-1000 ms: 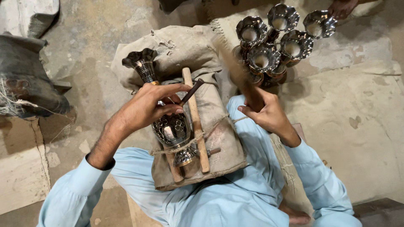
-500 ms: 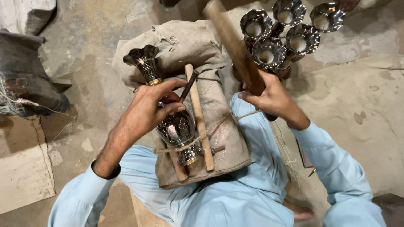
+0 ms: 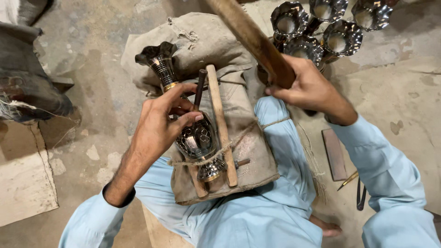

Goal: The person is sitting on the floor and using a hammer and chisel to engrave intricate patterns onto a metal vase. The vase is held steady in a padded wooden holder. The person repeatedly strikes the chisel with the hammer to create detailed designs on the vase's surface.

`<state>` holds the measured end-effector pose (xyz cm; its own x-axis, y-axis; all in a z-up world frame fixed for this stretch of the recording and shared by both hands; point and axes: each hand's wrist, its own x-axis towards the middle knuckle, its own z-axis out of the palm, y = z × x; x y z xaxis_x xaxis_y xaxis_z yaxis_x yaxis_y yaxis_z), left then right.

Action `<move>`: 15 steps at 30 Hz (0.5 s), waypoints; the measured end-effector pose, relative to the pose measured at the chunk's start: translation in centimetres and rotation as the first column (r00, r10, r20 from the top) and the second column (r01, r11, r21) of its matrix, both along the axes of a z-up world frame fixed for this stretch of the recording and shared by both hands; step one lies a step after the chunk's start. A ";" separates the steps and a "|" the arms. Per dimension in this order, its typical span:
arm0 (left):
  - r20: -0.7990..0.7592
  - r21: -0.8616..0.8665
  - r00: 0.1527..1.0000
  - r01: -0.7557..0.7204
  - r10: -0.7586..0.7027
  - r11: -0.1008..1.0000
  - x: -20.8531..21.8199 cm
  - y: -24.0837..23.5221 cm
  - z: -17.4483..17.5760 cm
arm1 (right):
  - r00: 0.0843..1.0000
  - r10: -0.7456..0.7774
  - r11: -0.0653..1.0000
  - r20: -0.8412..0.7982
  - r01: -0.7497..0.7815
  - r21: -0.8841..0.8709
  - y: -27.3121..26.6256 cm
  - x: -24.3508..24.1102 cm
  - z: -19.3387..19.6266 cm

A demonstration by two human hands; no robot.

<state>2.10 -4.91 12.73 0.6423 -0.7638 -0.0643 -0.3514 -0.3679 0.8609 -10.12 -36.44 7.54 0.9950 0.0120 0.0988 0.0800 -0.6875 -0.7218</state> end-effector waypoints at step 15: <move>0.044 0.132 0.965 0.249 -0.257 0.959 1.7 -1.7 0.5 | 0.955 -0.181 0.982 -0.236 0.162 -0.099 2.6 -6.9 -4.2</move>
<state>3.83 -6.60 13.24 0.4347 -0.8903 -0.1360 -0.4962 -0.3628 0.7888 -17.00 -33.85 3.30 0.9766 -0.1629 -0.1402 -0.2149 -0.7299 -0.6489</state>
